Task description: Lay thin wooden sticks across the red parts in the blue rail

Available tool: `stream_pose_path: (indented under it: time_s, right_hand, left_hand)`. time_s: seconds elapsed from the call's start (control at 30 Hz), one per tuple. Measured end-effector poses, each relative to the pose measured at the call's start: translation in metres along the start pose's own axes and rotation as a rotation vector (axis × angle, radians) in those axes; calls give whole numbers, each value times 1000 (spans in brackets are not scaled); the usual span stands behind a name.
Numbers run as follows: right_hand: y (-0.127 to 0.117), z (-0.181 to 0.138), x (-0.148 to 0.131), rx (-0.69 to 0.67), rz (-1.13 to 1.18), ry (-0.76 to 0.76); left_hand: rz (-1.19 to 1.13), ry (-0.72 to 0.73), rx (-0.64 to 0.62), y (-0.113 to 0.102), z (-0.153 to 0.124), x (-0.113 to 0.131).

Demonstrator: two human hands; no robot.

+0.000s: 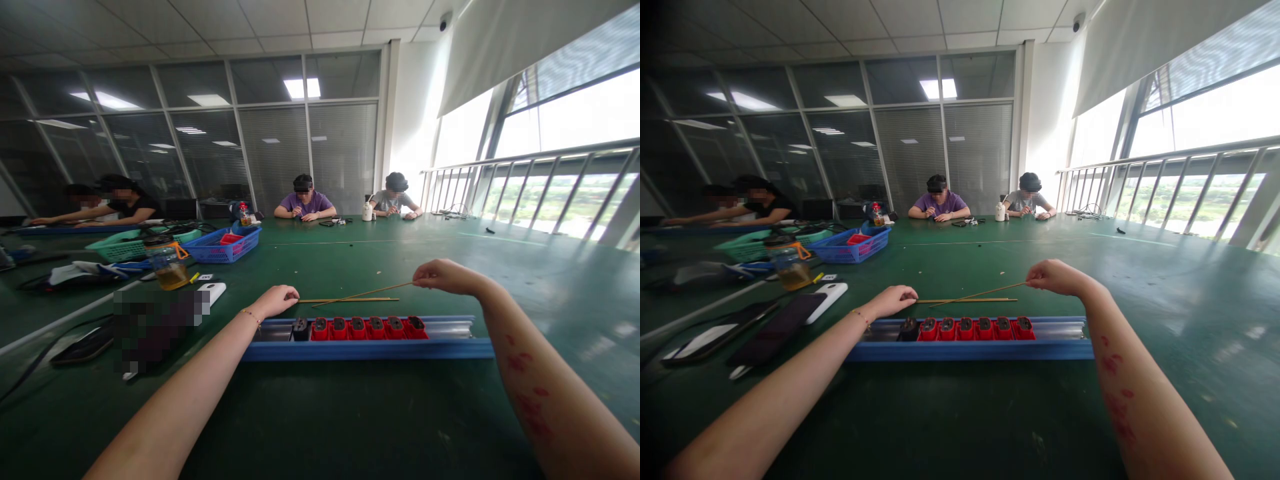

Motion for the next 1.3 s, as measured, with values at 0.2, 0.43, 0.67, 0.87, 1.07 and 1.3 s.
stream_pose_path:
  time_s: [0.2, 0.43, 0.67, 0.87, 1.07, 1.3]
  right_hand:
    - [43, 35, -23, -37, -190, -44]
    - [77, 65, -30, -58, -289, -3]
    - [89, 72, -31, -108, -356, 5]
    - [91, 76, -27, -162, -395, -9]
    - [93, 79, -28, -193, -414, -20]
    - [83, 70, -31, -146, -376, -43]
  left_hand:
    - [36, -8, 0, -1, -1, 4]
    - [206, 82, 43, -1, -1, 7]
    - [291, 104, 28, 1, 1, 9]
    - [311, 89, 13, 1, 2, 15]
    - [320, 87, -11, -1, 0, 23]
    - [291, 77, -54, -9, -4, 28]
Point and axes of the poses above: each hand's wrist, its own z-axis towards the middle knuckle, its own y-axis out of the palm, x = y × z, the point moved 3 cm from there along z, towards the middle knuckle, and after that the axes turned 1 degree about z, right-handed, at the moved point
